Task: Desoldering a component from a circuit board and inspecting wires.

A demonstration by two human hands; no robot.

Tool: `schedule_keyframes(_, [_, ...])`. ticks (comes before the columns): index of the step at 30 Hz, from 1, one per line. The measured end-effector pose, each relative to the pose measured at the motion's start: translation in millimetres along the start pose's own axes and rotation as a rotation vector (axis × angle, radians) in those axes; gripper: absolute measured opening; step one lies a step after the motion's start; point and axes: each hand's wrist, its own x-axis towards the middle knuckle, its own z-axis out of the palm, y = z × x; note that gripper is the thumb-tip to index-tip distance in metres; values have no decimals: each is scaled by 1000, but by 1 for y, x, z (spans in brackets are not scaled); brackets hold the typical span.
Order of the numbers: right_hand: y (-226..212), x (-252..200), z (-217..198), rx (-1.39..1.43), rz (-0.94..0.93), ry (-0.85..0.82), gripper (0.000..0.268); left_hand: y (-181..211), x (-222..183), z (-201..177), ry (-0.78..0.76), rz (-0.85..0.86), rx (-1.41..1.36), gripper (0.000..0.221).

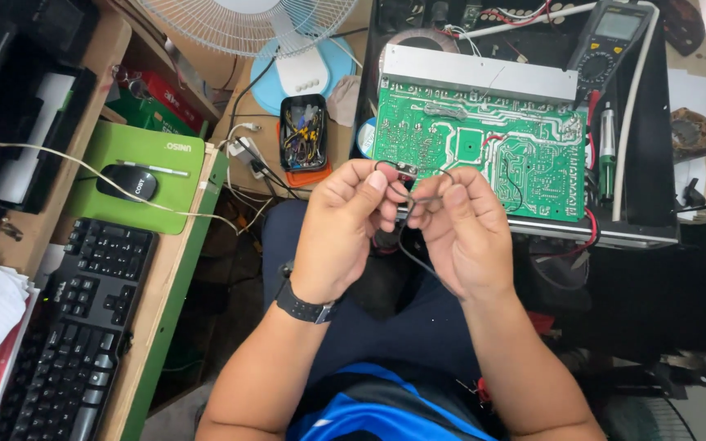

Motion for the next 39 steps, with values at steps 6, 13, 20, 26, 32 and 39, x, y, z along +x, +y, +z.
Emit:
schedule_keyframes(6, [-19, 3, -6, 127, 111, 55, 14, 20, 4, 2, -47, -259, -228, 16])
schedule_keyframes(13, [-45, 8, -10, 215, 242, 54, 12, 27, 4, 3, -143, -395, -310, 17])
schedule_keyframes(20, [-52, 5, -21, -234, -9, -70, 35, 44, -11, 14, -146, -295, -286, 20])
schedule_keyframes(26, [-73, 6, 10, -1169, -549, -279, 28, 45, -14, 15, -129, -256, -286, 22])
schedule_keyframes(32, [-95, 15, 50, -1339, -771, -592, 10, 55, -11, 4, -68, -302, -229, 15])
schedule_keyframes(39, [-67, 23, 43, -832, -320, -464, 12, 54, -22, -23, 3, -155, 425, 24])
